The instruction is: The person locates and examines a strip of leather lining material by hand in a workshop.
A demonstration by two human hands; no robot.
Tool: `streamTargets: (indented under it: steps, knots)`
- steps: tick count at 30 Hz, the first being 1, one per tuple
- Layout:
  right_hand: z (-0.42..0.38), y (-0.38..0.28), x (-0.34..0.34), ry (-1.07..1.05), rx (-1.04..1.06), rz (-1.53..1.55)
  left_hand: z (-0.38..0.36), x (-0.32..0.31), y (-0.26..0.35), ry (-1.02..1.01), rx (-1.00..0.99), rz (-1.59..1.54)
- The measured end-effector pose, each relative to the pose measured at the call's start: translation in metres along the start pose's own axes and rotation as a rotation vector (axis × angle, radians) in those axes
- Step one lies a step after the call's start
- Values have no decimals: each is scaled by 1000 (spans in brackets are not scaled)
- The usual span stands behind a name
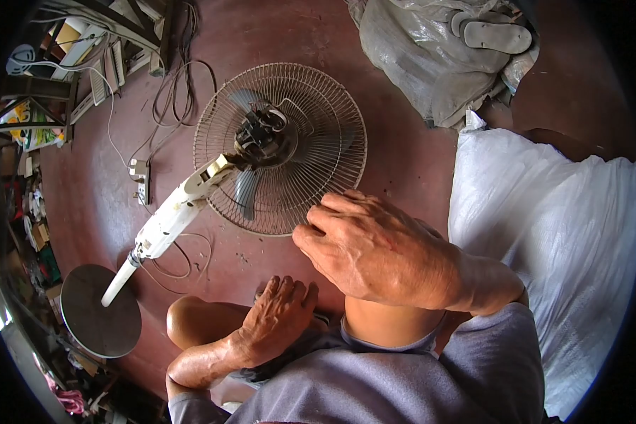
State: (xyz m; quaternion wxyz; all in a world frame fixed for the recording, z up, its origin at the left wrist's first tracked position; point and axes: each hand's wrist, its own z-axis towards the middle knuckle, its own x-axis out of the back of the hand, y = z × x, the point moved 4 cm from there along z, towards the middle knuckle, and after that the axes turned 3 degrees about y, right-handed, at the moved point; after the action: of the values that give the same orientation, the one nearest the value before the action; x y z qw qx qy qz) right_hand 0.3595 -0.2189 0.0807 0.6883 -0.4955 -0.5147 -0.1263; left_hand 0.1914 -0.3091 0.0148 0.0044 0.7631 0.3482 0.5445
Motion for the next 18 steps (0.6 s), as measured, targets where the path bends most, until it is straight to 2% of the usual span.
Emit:
streamTargets:
  steps: [6, 8, 9, 12, 16, 18]
  knots:
    - [-2, -1, -6, 67, 44, -12, -4, 0, 3, 49, 14, -44]
    - [1, 1, -8, -36, 31, 7, -4, 6, 7, 6, 14, -51]
    - [3, 1, -8, -17, 19, 45, -6, 7, 7, -16, 21, -54]
    - [13, 0, -14, -24, 23, 94, -12, 6, 6, 115, -6, -12]
    - [29, 1, -28, 6, 75, 113, -19, 1, 2, 80, 9, -46]
    - [33, 0, -32, -59, 54, 105, -23, 0, 1, 61, -15, -37]
